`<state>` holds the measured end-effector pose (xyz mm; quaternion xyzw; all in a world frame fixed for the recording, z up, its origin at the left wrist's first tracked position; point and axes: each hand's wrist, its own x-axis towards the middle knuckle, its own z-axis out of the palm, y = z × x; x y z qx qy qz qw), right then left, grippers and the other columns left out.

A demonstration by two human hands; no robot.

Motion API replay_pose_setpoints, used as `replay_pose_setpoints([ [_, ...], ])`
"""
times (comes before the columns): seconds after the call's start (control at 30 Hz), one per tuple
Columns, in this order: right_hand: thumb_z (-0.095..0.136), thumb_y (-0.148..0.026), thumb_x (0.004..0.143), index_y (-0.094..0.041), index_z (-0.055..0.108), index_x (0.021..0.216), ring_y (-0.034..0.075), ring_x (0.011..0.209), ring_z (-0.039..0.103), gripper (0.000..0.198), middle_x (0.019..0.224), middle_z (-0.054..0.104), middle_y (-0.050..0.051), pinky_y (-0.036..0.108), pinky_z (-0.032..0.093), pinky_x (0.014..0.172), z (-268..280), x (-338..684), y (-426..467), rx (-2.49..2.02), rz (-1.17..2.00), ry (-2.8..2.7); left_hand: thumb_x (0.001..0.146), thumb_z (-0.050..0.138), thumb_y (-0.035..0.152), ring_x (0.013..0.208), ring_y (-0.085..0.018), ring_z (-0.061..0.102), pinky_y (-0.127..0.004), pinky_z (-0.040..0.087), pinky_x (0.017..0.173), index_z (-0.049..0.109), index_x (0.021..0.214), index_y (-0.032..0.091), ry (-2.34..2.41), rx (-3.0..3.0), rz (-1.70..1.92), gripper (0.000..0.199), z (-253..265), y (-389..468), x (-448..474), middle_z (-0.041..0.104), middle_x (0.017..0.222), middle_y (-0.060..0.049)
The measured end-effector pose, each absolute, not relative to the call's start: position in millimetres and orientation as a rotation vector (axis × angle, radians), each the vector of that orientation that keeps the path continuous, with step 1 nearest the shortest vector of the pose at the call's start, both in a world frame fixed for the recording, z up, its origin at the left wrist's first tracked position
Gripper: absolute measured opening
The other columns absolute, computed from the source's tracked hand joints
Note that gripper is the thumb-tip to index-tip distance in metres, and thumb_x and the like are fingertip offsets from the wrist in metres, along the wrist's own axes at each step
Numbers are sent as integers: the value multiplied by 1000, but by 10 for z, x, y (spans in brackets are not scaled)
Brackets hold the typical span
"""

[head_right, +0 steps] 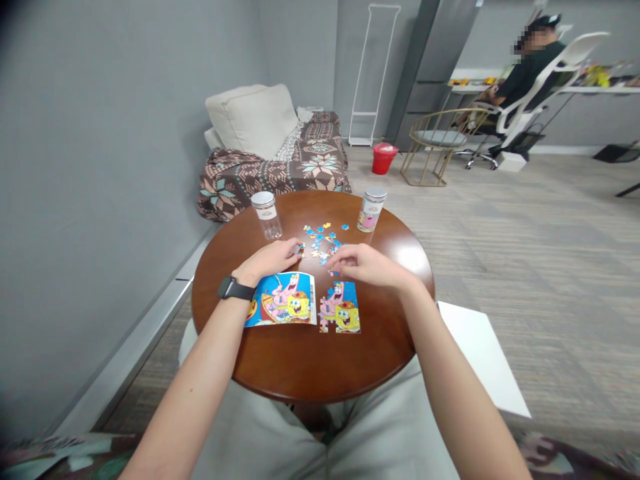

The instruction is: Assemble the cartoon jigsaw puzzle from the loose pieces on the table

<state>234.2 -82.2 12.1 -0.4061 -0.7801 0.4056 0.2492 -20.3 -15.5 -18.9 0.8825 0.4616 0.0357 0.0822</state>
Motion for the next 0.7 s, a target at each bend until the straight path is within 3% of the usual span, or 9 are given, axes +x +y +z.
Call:
replay_pose_setpoints([
  [0.13,62,-35,86,-18,73,90,17,81,67,20,91,73,6,28,53,74,-30,2220,-1368,-1122,1170,-2081,96,45,33,99,-25,67,-33,49,83,53,125,19,1374,2624,116,33,-194,-146,-193,71,106,-10],
  [0.23,64,-33,84,-19,73,83,17,76,64,16,83,73,5,29,52,70,-224,2196,-1610,-1195,1045,-1991,95,47,33,100,-23,66,-31,48,87,53,125,20,1353,2637,142,33,-205,-136,-186,71,106,-8],
  [0.7,61,-20,83,-22,71,80,20,85,65,11,85,75,4,32,51,80,-360,2160,-1698,-1181,792,-2051,95,48,33,93,-22,67,-30,49,82,54,127,18,1383,2617,142,35,-168,-178,-171,71,100,-7],
])
